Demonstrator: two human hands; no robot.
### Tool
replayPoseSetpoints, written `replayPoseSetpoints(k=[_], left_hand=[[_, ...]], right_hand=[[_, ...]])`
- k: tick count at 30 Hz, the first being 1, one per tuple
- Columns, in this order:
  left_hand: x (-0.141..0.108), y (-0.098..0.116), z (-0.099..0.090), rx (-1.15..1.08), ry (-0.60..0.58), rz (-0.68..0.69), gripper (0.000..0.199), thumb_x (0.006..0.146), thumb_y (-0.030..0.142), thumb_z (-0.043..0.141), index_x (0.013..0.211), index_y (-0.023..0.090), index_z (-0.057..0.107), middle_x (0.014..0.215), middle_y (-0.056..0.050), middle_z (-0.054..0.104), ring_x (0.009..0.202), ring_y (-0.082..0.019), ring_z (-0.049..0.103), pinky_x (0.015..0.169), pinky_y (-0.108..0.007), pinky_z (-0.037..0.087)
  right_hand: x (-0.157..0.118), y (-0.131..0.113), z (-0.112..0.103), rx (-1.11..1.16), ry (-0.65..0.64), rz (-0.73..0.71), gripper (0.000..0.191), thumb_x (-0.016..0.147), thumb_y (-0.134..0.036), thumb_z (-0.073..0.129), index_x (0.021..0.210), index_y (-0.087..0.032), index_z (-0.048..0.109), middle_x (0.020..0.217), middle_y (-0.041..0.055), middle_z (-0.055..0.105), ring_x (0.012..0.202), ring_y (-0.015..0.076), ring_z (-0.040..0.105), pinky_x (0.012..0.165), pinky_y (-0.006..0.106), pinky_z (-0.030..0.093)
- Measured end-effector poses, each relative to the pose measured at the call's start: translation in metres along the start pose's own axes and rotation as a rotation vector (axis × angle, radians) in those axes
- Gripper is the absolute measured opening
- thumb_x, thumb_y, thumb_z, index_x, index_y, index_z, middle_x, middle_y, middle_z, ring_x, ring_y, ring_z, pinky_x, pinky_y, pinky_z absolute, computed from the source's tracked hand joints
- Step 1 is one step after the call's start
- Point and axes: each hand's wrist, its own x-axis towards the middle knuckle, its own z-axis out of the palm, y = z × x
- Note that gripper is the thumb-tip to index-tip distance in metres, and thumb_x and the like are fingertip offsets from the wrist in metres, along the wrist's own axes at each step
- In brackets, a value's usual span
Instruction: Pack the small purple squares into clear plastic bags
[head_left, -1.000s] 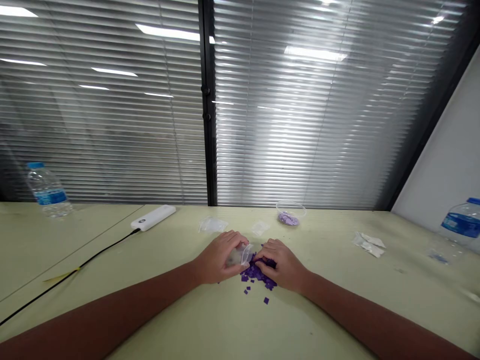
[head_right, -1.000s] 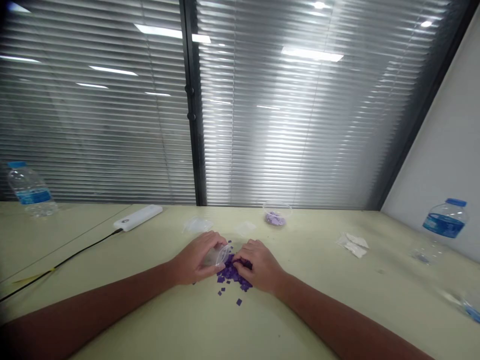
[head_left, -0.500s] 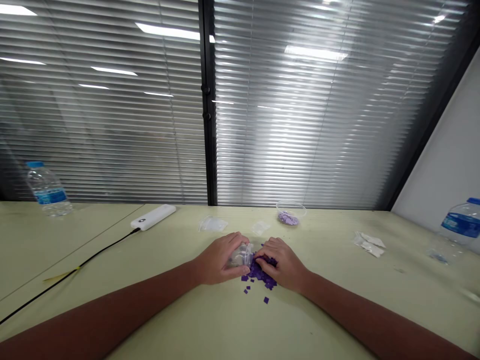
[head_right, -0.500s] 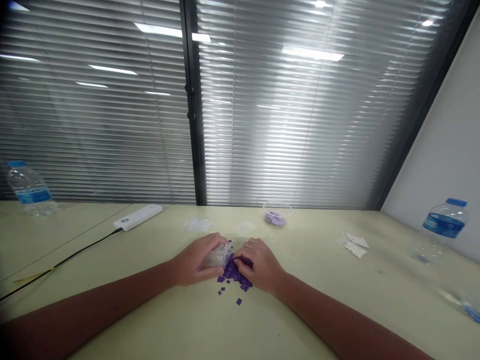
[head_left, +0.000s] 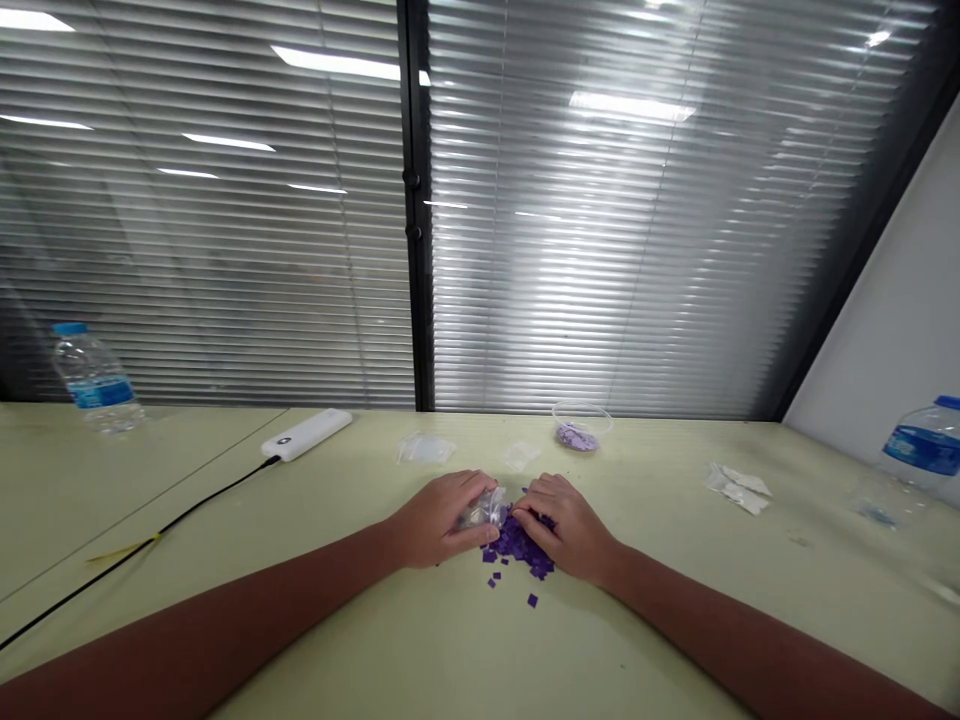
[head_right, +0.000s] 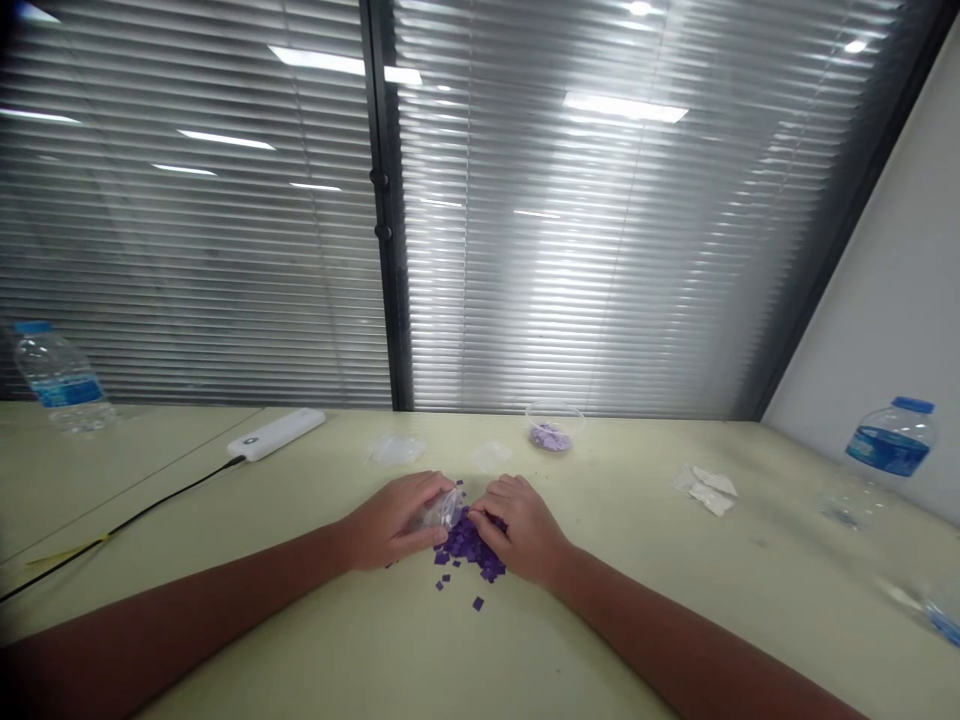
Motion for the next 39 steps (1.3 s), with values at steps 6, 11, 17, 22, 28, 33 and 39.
replayPoseSetpoints(k=[6,11,17,22,28,33,39], left_hand=[[0.0,0.0001,0.0,0.012,-0.001,0.004,0.039,0.1,0.055,0.055,0.119,0.021,0.057,0.101,-0.005,0.063,0.088,-0.021,0.057,0.077,-0.031,0.043],[-0.0008,-0.0018,0.0007,-0.002,0.014,0.002,0.044,0.102,0.054,0.052,0.133,0.023,0.054,0.114,-0.007,0.066,0.098,-0.024,0.062,0.085,-0.033,0.046],[-0.0006,-0.002,0.0009,0.002,0.004,0.003,0.045,0.104,0.052,0.049,0.14,0.025,0.051,0.115,-0.007,0.067,0.1,-0.024,0.062,0.087,-0.034,0.047],[0.0005,-0.0004,0.0001,0.011,0.011,0.006,0.039,0.104,0.051,0.048,0.132,0.024,0.055,0.114,-0.007,0.066,0.101,-0.024,0.061,0.088,-0.034,0.046],[0.0023,0.0027,-0.0017,0.009,0.001,0.006,0.036,0.106,0.047,0.044,0.131,0.024,0.056,0.114,-0.007,0.066,0.102,-0.023,0.061,0.088,-0.033,0.046],[0.003,0.0034,-0.0016,0.023,-0.002,0.034,0.035,0.107,0.045,0.041,0.128,0.024,0.058,0.112,-0.008,0.067,0.101,-0.023,0.061,0.087,-0.033,0.047],[0.0037,0.0027,-0.0013,0.044,-0.005,0.045,0.036,0.108,0.046,0.039,0.128,0.022,0.059,0.109,-0.009,0.067,0.099,-0.024,0.06,0.088,-0.035,0.046]], right_hand=[[0.0002,0.0023,0.0018,-0.03,0.028,-0.023,0.016,0.101,-0.024,0.058,0.098,-0.024,0.073,0.082,0.0031,0.065,0.081,0.0187,0.056,0.075,0.035,0.037],[0.0001,0.0043,0.002,-0.013,0.025,-0.029,0.021,0.103,-0.023,0.054,0.107,-0.025,0.075,0.082,0.0037,0.065,0.081,0.019,0.057,0.075,0.036,0.038],[0.0003,0.0043,0.0031,-0.025,0.016,-0.038,0.012,0.098,-0.022,0.064,0.097,-0.025,0.075,0.082,0.0023,0.066,0.08,0.0182,0.056,0.075,0.035,0.038],[0.0005,0.0029,0.0033,-0.019,0.025,-0.008,0.006,0.093,-0.02,0.068,0.088,-0.022,0.071,0.08,0.0014,0.064,0.08,0.0183,0.057,0.075,0.034,0.038],[0.0005,0.0029,0.0035,-0.015,0.021,-0.003,0.006,0.091,-0.018,0.069,0.087,-0.023,0.069,0.08,0.0008,0.064,0.08,0.0181,0.057,0.076,0.034,0.038],[0.0008,0.0029,0.0034,-0.013,0.029,0.013,0.008,0.091,-0.017,0.068,0.085,-0.022,0.068,0.08,0.0005,0.064,0.079,0.0173,0.056,0.076,0.034,0.038],[0.002,0.0003,0.0022,-0.011,0.042,0.021,0.013,0.087,-0.009,0.064,0.084,-0.021,0.065,0.077,-0.0007,0.063,0.078,0.0165,0.056,0.076,0.032,0.037]])
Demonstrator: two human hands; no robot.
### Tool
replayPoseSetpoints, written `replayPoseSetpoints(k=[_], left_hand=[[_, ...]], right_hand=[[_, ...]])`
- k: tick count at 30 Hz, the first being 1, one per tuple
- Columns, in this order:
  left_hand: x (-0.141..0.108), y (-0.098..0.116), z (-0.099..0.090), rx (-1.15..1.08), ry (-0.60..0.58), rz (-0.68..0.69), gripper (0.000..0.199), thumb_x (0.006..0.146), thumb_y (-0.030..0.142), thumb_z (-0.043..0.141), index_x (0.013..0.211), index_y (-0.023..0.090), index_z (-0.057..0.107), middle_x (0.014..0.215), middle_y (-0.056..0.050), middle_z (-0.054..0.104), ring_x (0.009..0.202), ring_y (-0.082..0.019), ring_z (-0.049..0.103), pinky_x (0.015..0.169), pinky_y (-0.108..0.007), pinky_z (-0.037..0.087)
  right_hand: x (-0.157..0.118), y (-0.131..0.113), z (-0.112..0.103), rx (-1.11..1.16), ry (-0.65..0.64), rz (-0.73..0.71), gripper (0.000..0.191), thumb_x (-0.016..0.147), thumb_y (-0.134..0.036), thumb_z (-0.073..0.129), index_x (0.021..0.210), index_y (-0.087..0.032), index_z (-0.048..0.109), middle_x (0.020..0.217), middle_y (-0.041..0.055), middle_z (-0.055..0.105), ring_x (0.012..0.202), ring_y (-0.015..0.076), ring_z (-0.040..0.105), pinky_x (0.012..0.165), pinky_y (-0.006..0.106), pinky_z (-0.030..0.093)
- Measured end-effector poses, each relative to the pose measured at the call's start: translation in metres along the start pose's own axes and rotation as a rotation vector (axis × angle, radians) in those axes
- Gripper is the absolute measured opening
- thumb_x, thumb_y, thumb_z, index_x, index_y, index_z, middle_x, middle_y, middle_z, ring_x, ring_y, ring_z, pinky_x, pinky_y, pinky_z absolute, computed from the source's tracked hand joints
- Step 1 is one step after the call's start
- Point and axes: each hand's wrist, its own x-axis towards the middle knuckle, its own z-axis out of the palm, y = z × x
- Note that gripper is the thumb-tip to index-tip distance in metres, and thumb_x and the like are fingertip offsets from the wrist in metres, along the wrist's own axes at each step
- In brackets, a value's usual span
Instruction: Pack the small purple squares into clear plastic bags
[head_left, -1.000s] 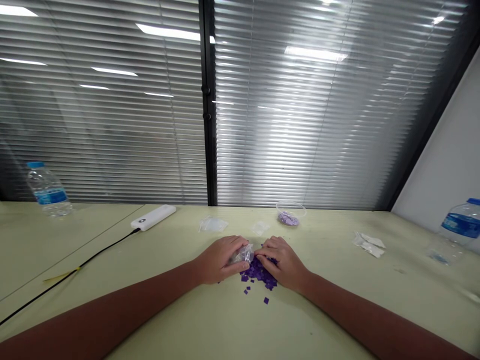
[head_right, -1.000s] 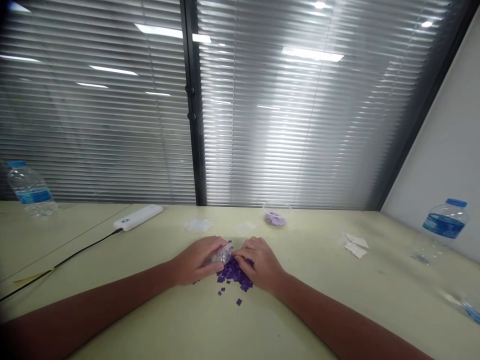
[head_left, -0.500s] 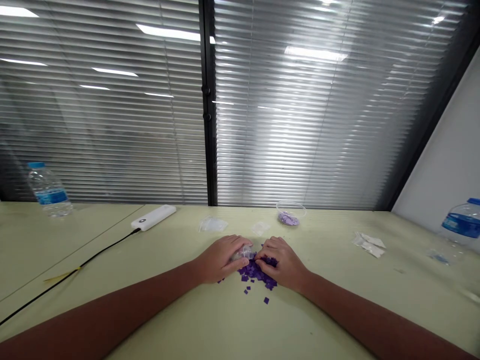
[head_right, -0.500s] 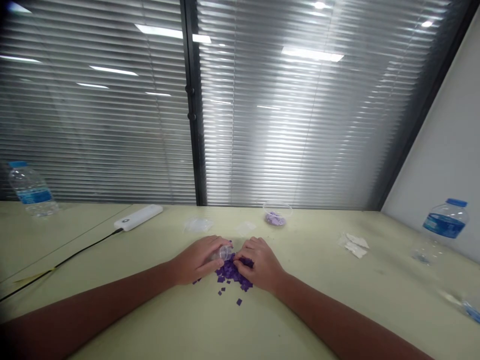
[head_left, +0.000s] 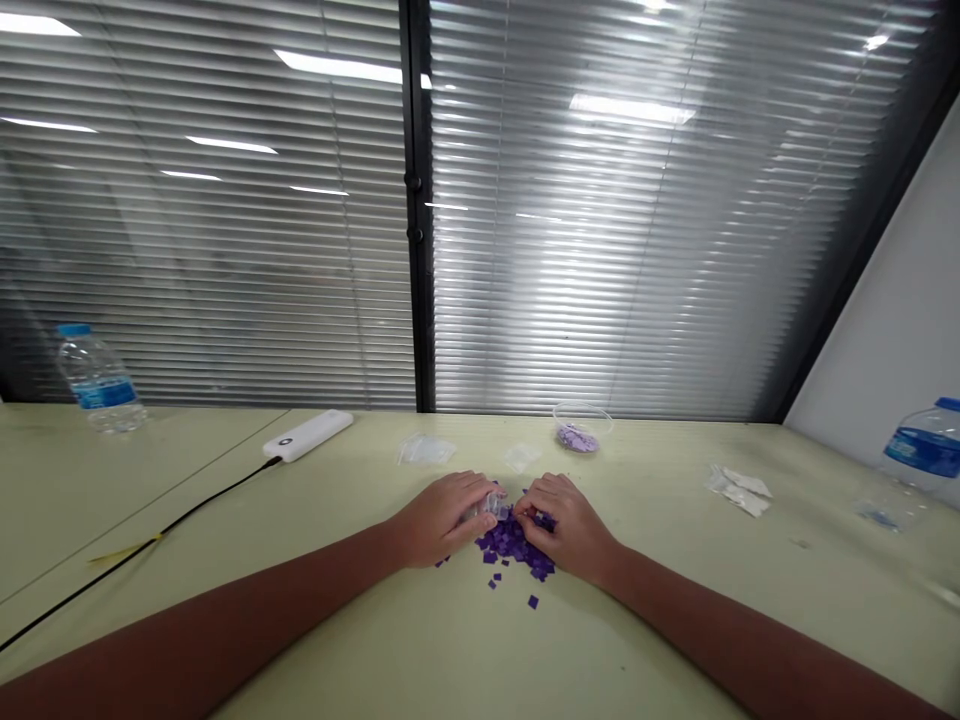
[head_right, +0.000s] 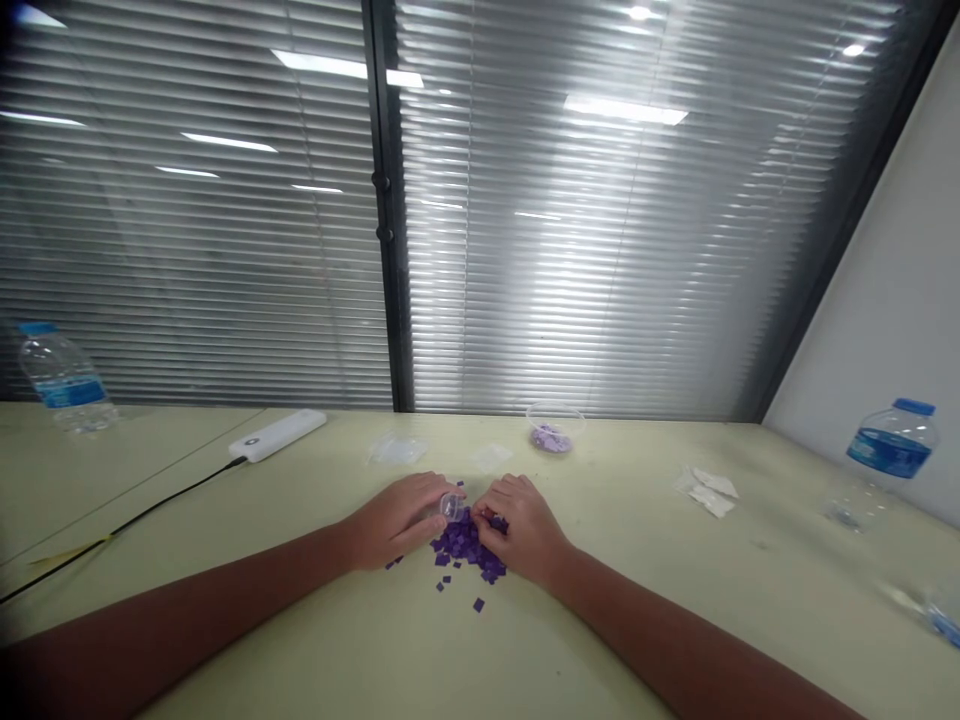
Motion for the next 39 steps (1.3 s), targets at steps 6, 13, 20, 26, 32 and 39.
replayPoseSetpoints(k=[6,13,20,26,32,39], left_hand=[[0.0008,0.0004,-0.0006,-0.006,-0.009,0.005,0.037,0.108,0.047,0.039,0.127,0.023,0.059,0.105,-0.009,0.066,0.096,-0.025,0.058,0.086,-0.035,0.046],[-0.0003,-0.0006,0.0005,-0.022,-0.011,0.009,0.037,0.108,0.049,0.039,0.124,0.022,0.06,0.104,-0.009,0.065,0.094,-0.024,0.057,0.084,-0.034,0.044],[-0.0007,0.0001,-0.0005,-0.025,-0.016,-0.003,0.036,0.107,0.048,0.042,0.124,0.022,0.06,0.107,-0.008,0.065,0.096,-0.024,0.058,0.085,-0.034,0.044],[-0.0002,0.0006,-0.0009,-0.033,-0.022,0.006,0.037,0.107,0.049,0.041,0.124,0.022,0.061,0.105,-0.008,0.066,0.095,-0.024,0.058,0.085,-0.035,0.044],[-0.0001,0.0019,-0.0017,-0.045,-0.024,0.008,0.038,0.107,0.05,0.041,0.126,0.023,0.06,0.106,-0.008,0.066,0.095,-0.024,0.058,0.085,-0.035,0.044],[0.0005,0.0024,-0.0022,-0.052,-0.031,0.016,0.038,0.107,0.05,0.04,0.126,0.022,0.06,0.104,-0.008,0.066,0.094,-0.024,0.058,0.084,-0.035,0.044]], right_hand=[[0.0,-0.0008,-0.0009,0.006,-0.022,0.022,0.011,0.086,-0.01,0.065,0.084,-0.021,0.064,0.079,-0.0004,0.063,0.079,0.0173,0.056,0.077,0.033,0.039],[0.0,0.0,-0.0007,-0.001,-0.048,0.041,0.011,0.09,-0.014,0.064,0.081,-0.021,0.063,0.079,0.0001,0.063,0.08,0.0178,0.055,0.077,0.034,0.038],[-0.0006,-0.0018,-0.0022,0.009,-0.019,0.042,0.012,0.096,-0.017,0.06,0.086,-0.021,0.063,0.081,0.001,0.065,0.081,0.0178,0.056,0.078,0.034,0.038],[-0.0006,-0.0011,-0.0023,0.029,-0.002,0.044,0.012,0.099,-0.02,0.057,0.088,-0.021,0.062,0.083,0.0021,0.065,0.082,0.0186,0.056,0.078,0.034,0.04],[-0.001,-0.0029,-0.0027,0.056,0.036,0.056,0.009,0.092,-0.013,0.057,0.091,-0.022,0.06,0.083,0.0013,0.064,0.079,0.0181,0.056,0.076,0.033,0.04],[-0.0016,-0.0017,-0.0013,0.082,0.03,0.038,0.015,0.084,-0.008,0.06,0.089,-0.022,0.059,0.081,0.0001,0.063,0.08,0.0188,0.057,0.077,0.033,0.042]])
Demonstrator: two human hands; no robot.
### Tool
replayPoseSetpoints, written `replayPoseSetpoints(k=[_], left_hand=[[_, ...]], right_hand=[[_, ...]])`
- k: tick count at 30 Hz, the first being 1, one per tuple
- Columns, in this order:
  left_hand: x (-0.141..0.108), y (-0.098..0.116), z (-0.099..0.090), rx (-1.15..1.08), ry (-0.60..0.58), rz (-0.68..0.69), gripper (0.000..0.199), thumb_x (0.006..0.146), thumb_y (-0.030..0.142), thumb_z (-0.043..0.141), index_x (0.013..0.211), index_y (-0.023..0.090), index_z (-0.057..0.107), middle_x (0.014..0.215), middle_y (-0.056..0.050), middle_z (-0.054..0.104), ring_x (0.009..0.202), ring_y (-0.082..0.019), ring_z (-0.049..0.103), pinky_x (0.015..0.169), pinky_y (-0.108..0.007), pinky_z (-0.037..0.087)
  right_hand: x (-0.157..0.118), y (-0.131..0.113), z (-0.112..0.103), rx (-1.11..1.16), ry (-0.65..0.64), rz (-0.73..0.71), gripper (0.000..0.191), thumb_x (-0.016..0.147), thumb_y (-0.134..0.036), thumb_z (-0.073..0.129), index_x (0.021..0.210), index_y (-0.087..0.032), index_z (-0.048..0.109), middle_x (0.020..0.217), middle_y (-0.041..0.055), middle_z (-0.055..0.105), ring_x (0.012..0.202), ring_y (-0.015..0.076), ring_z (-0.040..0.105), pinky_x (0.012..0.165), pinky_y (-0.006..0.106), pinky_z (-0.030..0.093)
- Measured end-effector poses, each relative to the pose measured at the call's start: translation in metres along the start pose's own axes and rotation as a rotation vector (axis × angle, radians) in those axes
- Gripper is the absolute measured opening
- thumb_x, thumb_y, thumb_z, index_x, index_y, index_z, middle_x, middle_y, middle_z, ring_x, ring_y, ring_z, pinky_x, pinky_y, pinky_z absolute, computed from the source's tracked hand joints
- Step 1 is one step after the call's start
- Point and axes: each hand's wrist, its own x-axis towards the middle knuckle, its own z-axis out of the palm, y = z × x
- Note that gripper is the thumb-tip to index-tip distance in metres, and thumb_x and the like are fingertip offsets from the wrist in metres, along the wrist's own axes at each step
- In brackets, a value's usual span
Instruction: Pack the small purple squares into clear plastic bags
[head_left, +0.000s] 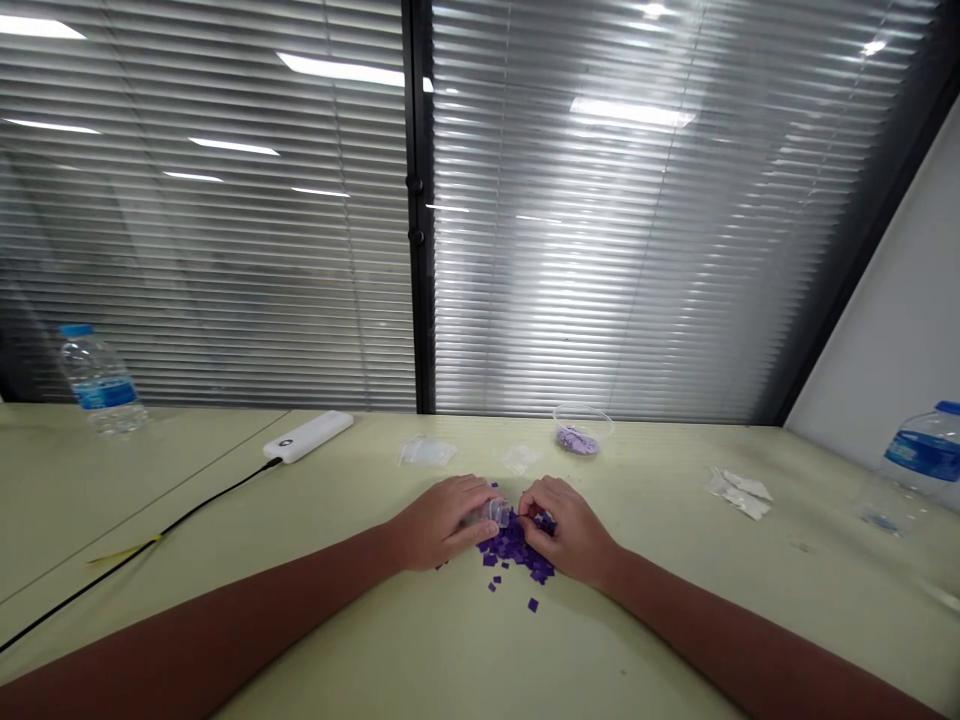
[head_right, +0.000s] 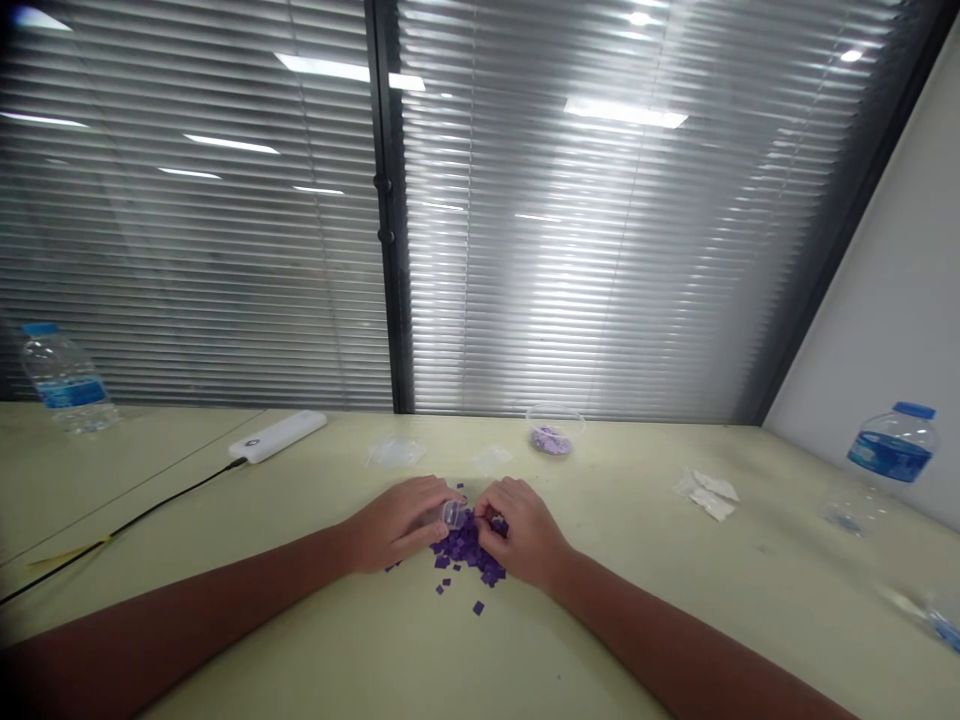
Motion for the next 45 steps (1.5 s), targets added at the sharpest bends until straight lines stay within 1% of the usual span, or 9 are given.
replayPoseSetpoints(k=[9,19,28,37,43,45], left_hand=[[0.0004,0.0013,0.0,-0.004,0.003,0.003,0.039,0.108,0.05,0.039,0.124,0.022,0.06,0.103,-0.008,0.066,0.093,-0.024,0.058,0.084,-0.034,0.045],[0.0012,0.0011,0.0003,0.0,-0.006,0.006,0.039,0.108,0.051,0.038,0.12,0.022,0.061,0.099,-0.007,0.064,0.09,-0.023,0.057,0.081,-0.033,0.043],[0.0008,0.0006,0.0003,0.015,-0.013,0.006,0.037,0.108,0.05,0.038,0.12,0.022,0.06,0.101,-0.007,0.064,0.093,-0.024,0.058,0.082,-0.033,0.042],[0.0004,-0.0019,0.0021,0.006,-0.017,0.003,0.036,0.108,0.05,0.04,0.114,0.021,0.06,0.099,-0.007,0.064,0.09,-0.022,0.057,0.079,-0.033,0.042],[0.0005,-0.002,0.0021,0.015,-0.022,0.0,0.034,0.108,0.049,0.041,0.118,0.022,0.06,0.102,-0.006,0.064,0.092,-0.023,0.057,0.08,-0.033,0.041],[0.0003,-0.0024,0.0023,0.015,-0.019,0.001,0.034,0.107,0.049,0.042,0.116,0.022,0.06,0.1,-0.006,0.064,0.091,-0.022,0.057,0.08,-0.033,0.041]], right_hand=[[-0.0005,-0.0027,-0.0036,0.002,0.001,-0.019,0.009,0.093,-0.014,0.06,0.092,-0.023,0.06,0.083,0.0016,0.065,0.081,0.0192,0.059,0.076,0.033,0.045],[-0.0006,-0.0025,-0.0036,0.011,-0.022,-0.07,0.007,0.098,-0.019,0.059,0.094,-0.024,0.063,0.082,0.0016,0.066,0.08,0.0192,0.058,0.076,0.033,0.044],[0.0009,-0.0027,-0.0037,0.014,-0.033,-0.086,0.01,0.099,-0.022,0.059,0.091,-0.024,0.064,0.08,0.0026,0.066,0.079,0.0199,0.058,0.074,0.034,0.044],[-0.0007,-0.0007,-0.0024,0.008,-0.023,-0.106,0.009,0.099,-0.023,0.06,0.093,-0.022,0.066,0.079,0.0029,0.065,0.078,0.0192,0.056,0.071,0.032,0.043],[0.0005,-0.0019,-0.0032,0.023,-0.036,-0.116,0.007,0.098,-0.021,0.062,0.093,-0.022,0.066,0.079,0.0023,0.064,0.077,0.0185,0.057,0.07,0.031,0.042],[0.0005,-0.0024,-0.0033,0.029,-0.039,-0.119,0.006,0.098,-0.021,0.062,0.093,-0.023,0.066,0.079,0.0022,0.064,0.078,0.0183,0.057,0.071,0.031,0.042]])
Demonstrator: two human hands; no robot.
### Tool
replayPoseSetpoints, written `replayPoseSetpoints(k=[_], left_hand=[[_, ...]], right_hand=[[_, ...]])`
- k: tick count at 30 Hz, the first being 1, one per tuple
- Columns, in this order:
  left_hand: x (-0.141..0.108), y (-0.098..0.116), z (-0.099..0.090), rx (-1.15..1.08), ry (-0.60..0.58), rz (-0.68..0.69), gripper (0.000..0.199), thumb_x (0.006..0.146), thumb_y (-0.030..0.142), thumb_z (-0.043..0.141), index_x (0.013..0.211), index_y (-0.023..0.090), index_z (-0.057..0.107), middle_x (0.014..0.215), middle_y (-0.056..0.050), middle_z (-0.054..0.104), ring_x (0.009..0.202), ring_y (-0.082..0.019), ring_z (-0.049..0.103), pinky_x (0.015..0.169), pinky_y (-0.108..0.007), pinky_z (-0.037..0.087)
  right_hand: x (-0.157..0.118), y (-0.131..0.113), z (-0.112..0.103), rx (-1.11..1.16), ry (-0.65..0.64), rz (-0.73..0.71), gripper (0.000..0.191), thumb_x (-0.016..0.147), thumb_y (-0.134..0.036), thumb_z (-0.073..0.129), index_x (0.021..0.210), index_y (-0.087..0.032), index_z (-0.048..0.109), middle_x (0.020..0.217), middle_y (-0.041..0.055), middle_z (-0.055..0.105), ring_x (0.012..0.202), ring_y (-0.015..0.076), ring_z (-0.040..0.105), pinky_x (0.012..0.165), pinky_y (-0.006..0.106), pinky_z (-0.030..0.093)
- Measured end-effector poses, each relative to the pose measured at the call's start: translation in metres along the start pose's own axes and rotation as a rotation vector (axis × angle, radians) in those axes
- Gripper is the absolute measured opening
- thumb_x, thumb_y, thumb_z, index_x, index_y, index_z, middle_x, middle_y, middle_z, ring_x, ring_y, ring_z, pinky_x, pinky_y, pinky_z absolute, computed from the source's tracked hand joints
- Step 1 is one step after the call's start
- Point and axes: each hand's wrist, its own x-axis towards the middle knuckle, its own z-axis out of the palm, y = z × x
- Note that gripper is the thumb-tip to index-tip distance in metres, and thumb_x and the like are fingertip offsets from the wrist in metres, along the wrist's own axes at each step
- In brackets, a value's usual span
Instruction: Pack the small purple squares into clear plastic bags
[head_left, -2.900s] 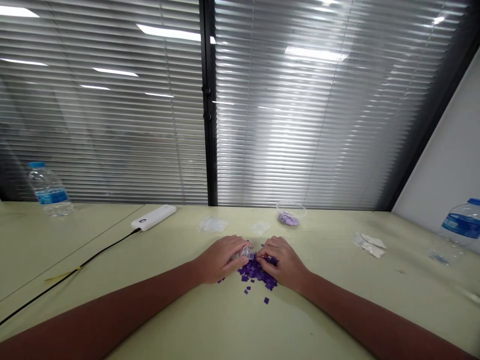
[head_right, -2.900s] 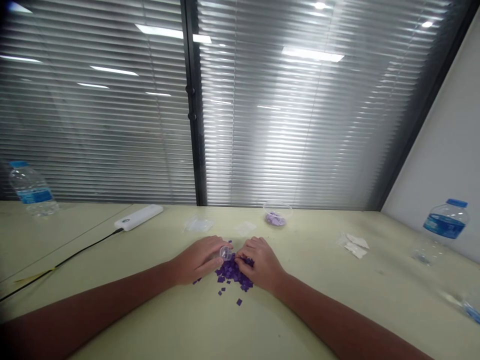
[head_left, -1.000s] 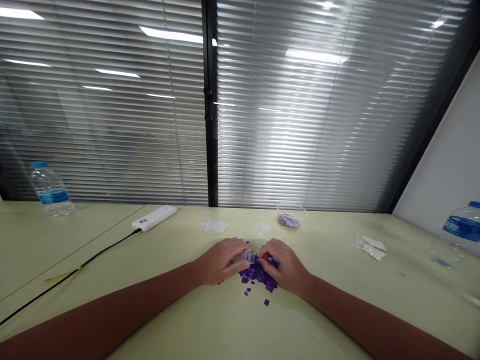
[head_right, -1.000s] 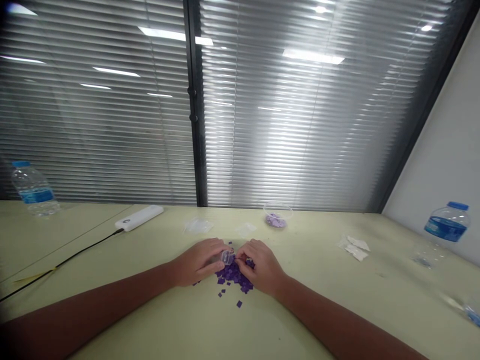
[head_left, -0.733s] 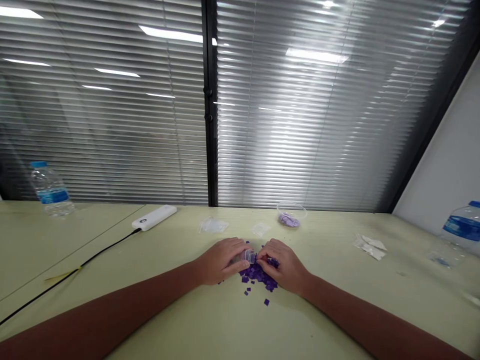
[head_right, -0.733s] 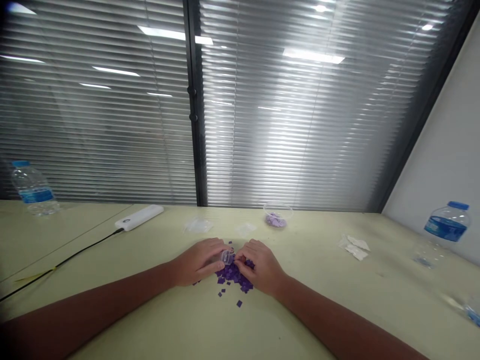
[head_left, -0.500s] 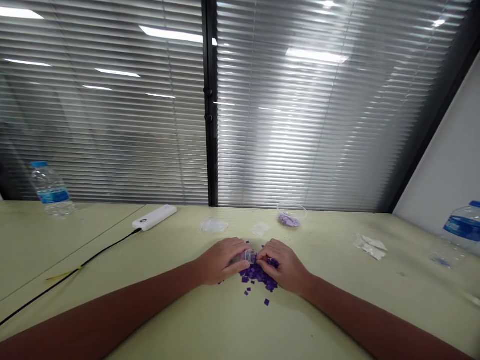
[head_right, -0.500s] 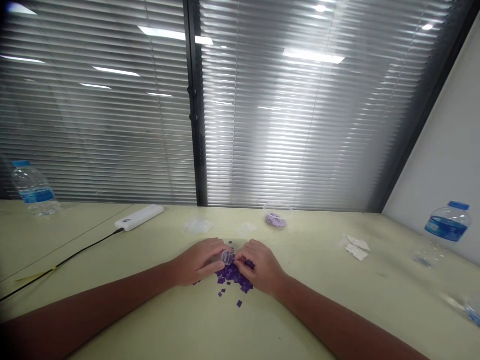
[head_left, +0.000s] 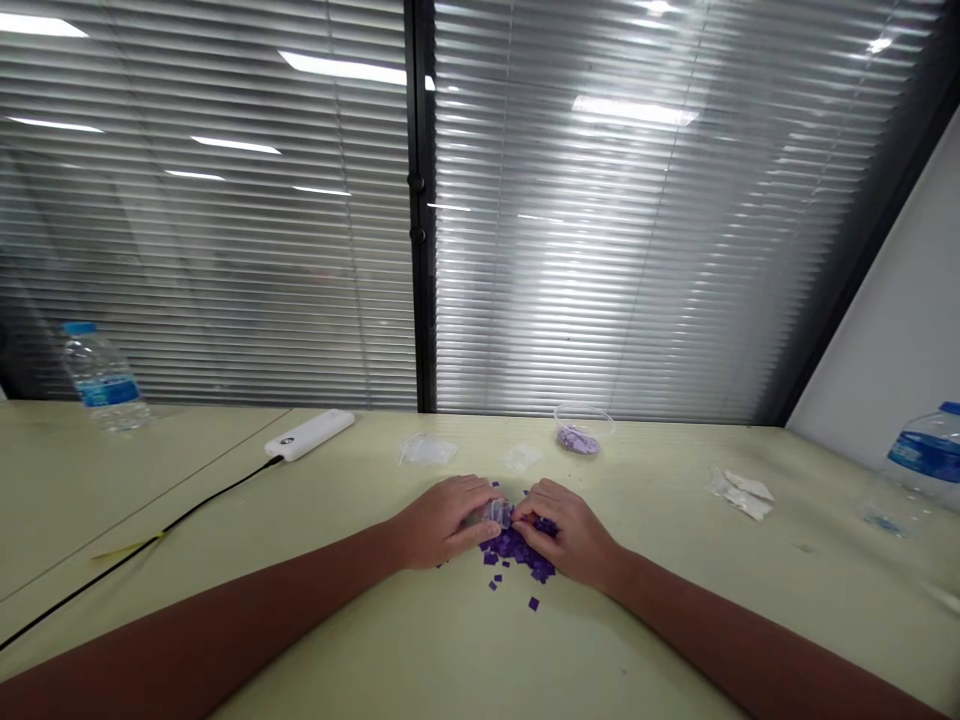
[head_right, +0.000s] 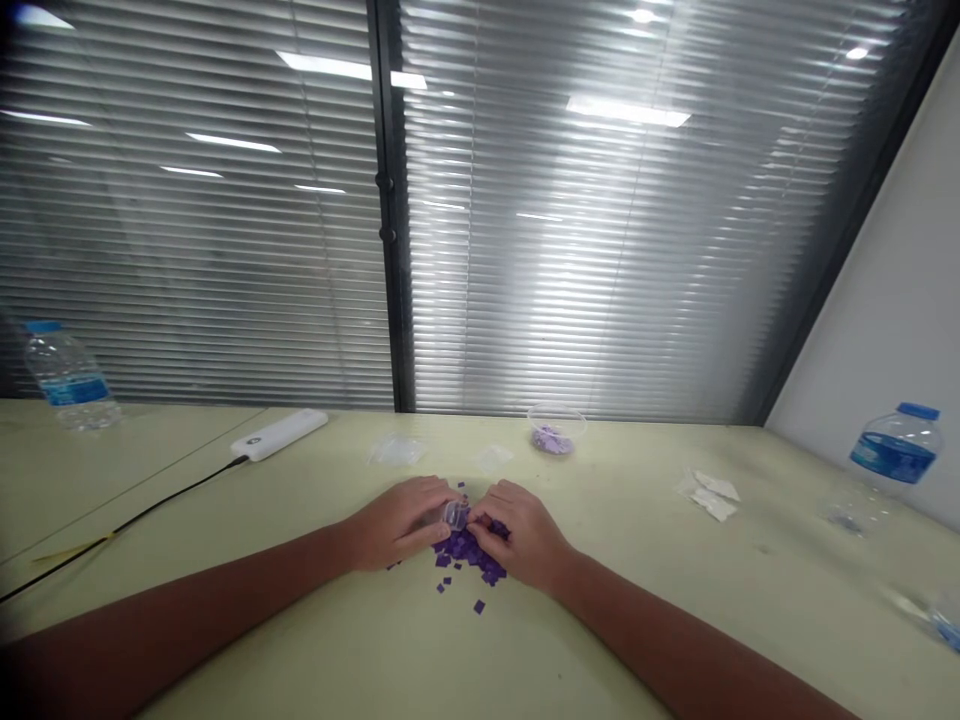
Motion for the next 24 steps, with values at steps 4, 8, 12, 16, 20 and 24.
replayPoseSetpoints(k=[4,8,12,16,20,24], left_hand=[[-0.0001,-0.0013,0.0007,0.009,-0.002,0.007,0.036,0.107,0.051,0.043,0.115,0.021,0.06,0.1,-0.006,0.065,0.091,-0.023,0.057,0.08,-0.033,0.041],[0.0003,-0.0022,0.0011,0.014,-0.006,0.016,0.037,0.107,0.052,0.043,0.119,0.022,0.06,0.1,-0.007,0.066,0.092,-0.023,0.058,0.08,-0.033,0.041],[0.0005,-0.0021,0.0019,0.025,0.008,0.023,0.039,0.107,0.053,0.043,0.12,0.022,0.061,0.099,-0.007,0.066,0.09,-0.023,0.058,0.079,-0.033,0.041],[0.0002,-0.0027,0.0028,0.027,0.018,0.034,0.039,0.106,0.053,0.044,0.122,0.022,0.061,0.1,-0.007,0.066,0.091,-0.023,0.059,0.08,-0.033,0.042],[0.0003,-0.0036,0.0031,0.024,0.009,0.028,0.039,0.105,0.054,0.047,0.124,0.023,0.061,0.102,-0.007,0.067,0.092,-0.023,0.059,0.081,-0.033,0.042],[0.0011,-0.0037,0.0034,0.019,0.004,0.015,0.04,0.102,0.056,0.051,0.121,0.023,0.063,0.1,-0.007,0.067,0.092,-0.023,0.059,0.08,-0.033,0.042]], right_hand=[[-0.0002,0.0004,0.0003,0.004,-0.009,-0.002,0.006,0.097,-0.02,0.062,0.093,-0.023,0.065,0.078,0.0017,0.064,0.078,0.0179,0.057,0.071,0.031,0.042],[0.0,0.0009,0.0006,0.007,-0.02,0.002,0.006,0.097,-0.021,0.062,0.093,-0.022,0.066,0.078,0.0019,0.064,0.077,0.018,0.056,0.071,0.031,0.042],[-0.0002,0.0004,0.0008,0.014,-0.015,0.008,0.006,0.098,-0.021,0.061,0.094,-0.023,0.066,0.078,0.0019,0.065,0.078,0.0181,0.057,0.072,0.031,0.043],[-0.0014,0.0006,0.0007,0.022,-0.019,0.014,0.007,0.098,-0.021,0.061,0.094,-0.023,0.067,0.077,0.0019,0.065,0.077,0.0181,0.057,0.072,0.031,0.043],[-0.0023,0.0022,0.0015,0.02,-0.037,0.019,0.006,0.097,-0.021,0.062,0.093,-0.023,0.066,0.075,0.0008,0.063,0.074,0.0171,0.058,0.071,0.03,0.043],[-0.0022,0.0025,0.0022,0.022,-0.053,0.027,0.006,0.096,-0.021,0.063,0.092,-0.023,0.066,0.073,0.0,0.063,0.073,0.0162,0.058,0.07,0.029,0.043]])
